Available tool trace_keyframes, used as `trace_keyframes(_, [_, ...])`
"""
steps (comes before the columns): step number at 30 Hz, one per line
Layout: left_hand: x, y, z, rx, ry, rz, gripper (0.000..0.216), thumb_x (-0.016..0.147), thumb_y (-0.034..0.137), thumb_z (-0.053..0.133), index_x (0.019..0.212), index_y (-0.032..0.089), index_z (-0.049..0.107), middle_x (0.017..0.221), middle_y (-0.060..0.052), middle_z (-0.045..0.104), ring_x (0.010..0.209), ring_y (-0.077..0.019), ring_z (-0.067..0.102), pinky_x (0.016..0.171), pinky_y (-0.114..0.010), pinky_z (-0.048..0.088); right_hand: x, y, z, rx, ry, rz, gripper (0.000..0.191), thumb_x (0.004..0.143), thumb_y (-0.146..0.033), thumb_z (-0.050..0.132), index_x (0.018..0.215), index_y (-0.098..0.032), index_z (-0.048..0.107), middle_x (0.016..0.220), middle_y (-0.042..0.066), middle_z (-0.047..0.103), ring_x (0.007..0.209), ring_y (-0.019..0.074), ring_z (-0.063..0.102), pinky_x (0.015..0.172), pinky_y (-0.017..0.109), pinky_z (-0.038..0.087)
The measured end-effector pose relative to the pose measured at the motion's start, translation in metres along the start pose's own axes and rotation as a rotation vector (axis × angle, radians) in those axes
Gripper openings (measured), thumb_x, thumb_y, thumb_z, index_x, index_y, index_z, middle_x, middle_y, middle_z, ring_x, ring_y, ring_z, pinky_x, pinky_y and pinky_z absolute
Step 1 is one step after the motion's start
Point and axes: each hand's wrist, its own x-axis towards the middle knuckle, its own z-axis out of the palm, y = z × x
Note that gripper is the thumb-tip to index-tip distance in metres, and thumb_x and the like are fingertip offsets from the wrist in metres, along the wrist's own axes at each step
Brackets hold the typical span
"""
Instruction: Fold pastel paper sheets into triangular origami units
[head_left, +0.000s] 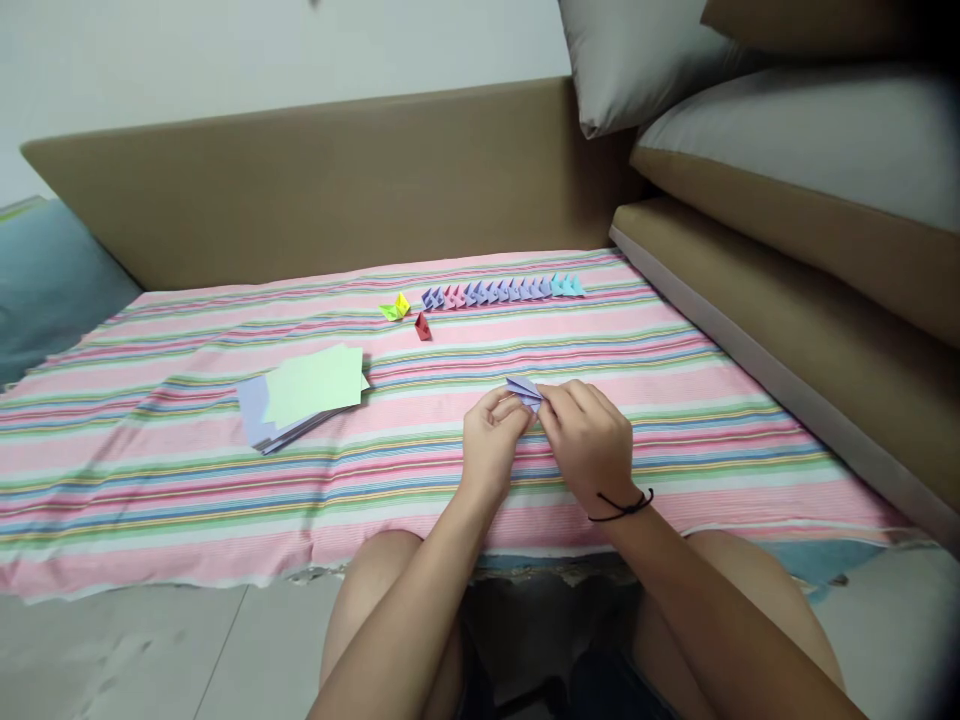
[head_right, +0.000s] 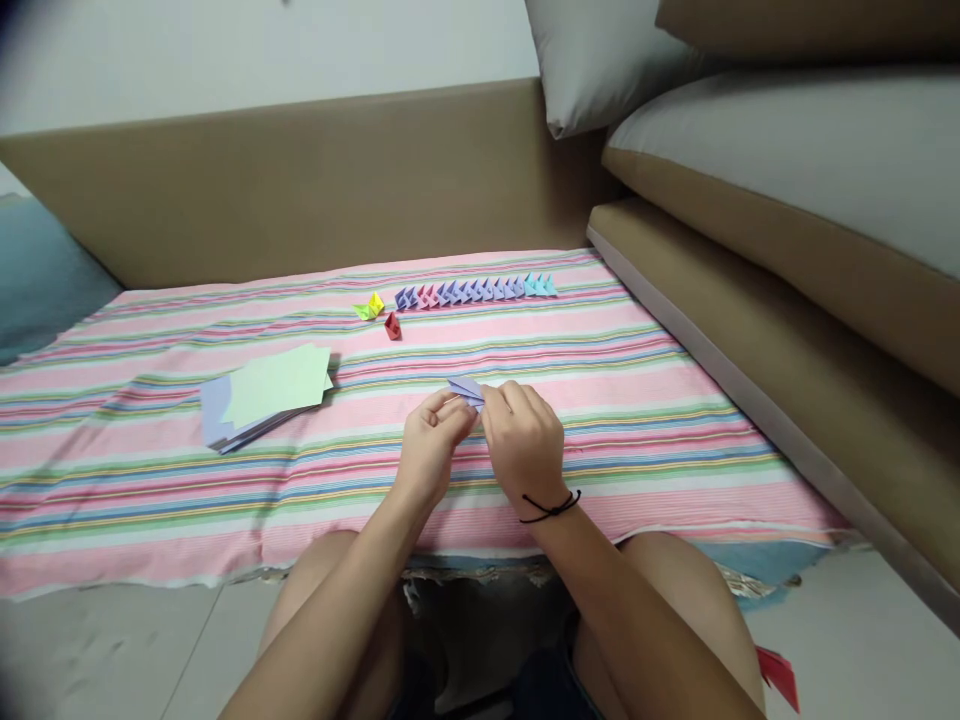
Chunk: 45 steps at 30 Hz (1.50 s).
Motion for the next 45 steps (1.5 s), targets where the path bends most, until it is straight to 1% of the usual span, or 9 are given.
trace_keyframes(3, [-0.002, 0.004, 0.002, -0.023, -0.076, -0.010, 0.018, 0.066, 0.018, 0.073, 0.080, 0.013, 0.064, 0.068, 0.001, 0.062, 0.068, -0.0085, 0.058, 0.069, -0.020, 0.045, 0.001, -0.002, -0.003, -0.020, 0.050, -0.026, 0.017, 0.087, -0.015, 0.051, 0.089, -0.017, 0.068, 0.072, 0.004, 0.064, 0.068, 0.0174, 0.056, 0.062, 0.028, 0.041])
trace_keyframes(7, [0.000, 0.006, 0.002, -0.054, 0.001, -0.007, 0.026, 0.068, 0.027, 0.074, 0.087, 0.012, 0.064, 0.075, -0.003, 0.067, 0.073, -0.0116, 0.063, 0.073, -0.023, 0.049, 0.001, -0.005, -0.002, 0.177, 0.055, -0.031, 0.021, 0.087, -0.013, 0.049, 0.099, -0.017, 0.066, 0.090, 0.007, 0.067, 0.082, 0.0180, 0.060, 0.072, 0.029, 0.048])
trace_keyframes(10, [0.002, 0.008, 0.000, -0.071, 0.057, 0.003, 0.027, 0.068, 0.029, 0.074, 0.085, 0.012, 0.063, 0.074, -0.003, 0.068, 0.072, -0.0125, 0.066, 0.073, -0.024, 0.051, 0.000, -0.004, -0.001, 0.400, 0.042, 0.069, 0.026, 0.084, -0.014, 0.051, 0.108, -0.017, 0.062, 0.102, 0.008, 0.065, 0.093, 0.0189, 0.060, 0.081, 0.031, 0.051])
trace_keyframes(15, [0.004, 0.013, -0.003, -0.070, 0.100, -0.015, 0.028, 0.068, 0.030, 0.074, 0.086, 0.012, 0.063, 0.079, -0.005, 0.070, 0.078, -0.0163, 0.069, 0.079, -0.029, 0.054, 0.002, 0.002, -0.004, 0.633, -0.025, 0.215, 0.023, 0.084, -0.020, 0.055, 0.105, -0.021, 0.064, 0.099, 0.006, 0.068, 0.088, 0.0187, 0.064, 0.080, 0.034, 0.055])
trace_keyframes(21, [0.005, 0.013, -0.007, 0.005, 0.116, -0.008, 0.031, 0.067, 0.034, 0.073, 0.087, 0.012, 0.064, 0.085, -0.008, 0.072, 0.083, -0.0185, 0.069, 0.084, -0.034, 0.052, 0.009, 0.011, -0.003, 1.232, -0.306, 0.743, 0.031, 0.072, -0.038, 0.070, 0.096, -0.017, 0.069, 0.089, 0.005, 0.071, 0.077, 0.0198, 0.069, 0.076, 0.036, 0.059])
trace_keyframes(23, [0.006, 0.012, -0.007, 0.053, 0.114, 0.007, 0.030, 0.068, 0.034, 0.072, 0.087, 0.012, 0.064, 0.088, -0.008, 0.072, 0.084, -0.0184, 0.068, 0.085, -0.033, 0.051, 0.009, 0.014, -0.002, 1.320, -0.359, 0.830, 0.030, 0.070, -0.039, 0.073, 0.089, -0.016, 0.071, 0.083, 0.004, 0.072, 0.074, 0.0192, 0.069, 0.077, 0.036, 0.058])
trace_keyframes(30, [0.007, 0.016, -0.009, 0.055, 0.043, 0.015, 0.026, 0.070, 0.034, 0.071, 0.084, 0.013, 0.067, 0.083, -0.007, 0.073, 0.085, -0.0178, 0.068, 0.086, -0.032, 0.050, 0.007, 0.025, -0.003, 1.387, -0.415, 0.898, 0.028, 0.059, -0.034, 0.081, 0.079, -0.016, 0.073, 0.076, 0.004, 0.072, 0.070, 0.0161, 0.067, 0.074, 0.033, 0.057])
trace_keyframes(37, [0.007, 0.023, -0.015, 0.175, 0.020, -0.148, 0.023, 0.065, 0.030, 0.076, 0.076, 0.011, 0.068, 0.073, -0.008, 0.072, 0.078, -0.0202, 0.070, 0.074, -0.028, 0.054, 0.013, 0.027, -0.007, 1.356, -0.174, 0.872, 0.035, 0.065, -0.027, 0.077, 0.098, -0.020, 0.069, 0.091, 0.003, 0.070, 0.088, 0.0160, 0.064, 0.086, 0.033, 0.051])
trace_keyframes(45, [0.005, 0.020, -0.012, 0.045, -0.047, -0.288, 0.017, 0.070, 0.027, 0.072, 0.076, 0.012, 0.067, 0.082, -0.013, 0.074, 0.079, -0.0202, 0.071, 0.074, -0.027, 0.056, 0.013, 0.021, -0.003, 1.440, -0.228, 0.835, 0.023, 0.069, -0.030, 0.073, 0.088, -0.020, 0.069, 0.088, 0.003, 0.070, 0.084, 0.0162, 0.065, 0.081, 0.032, 0.054])
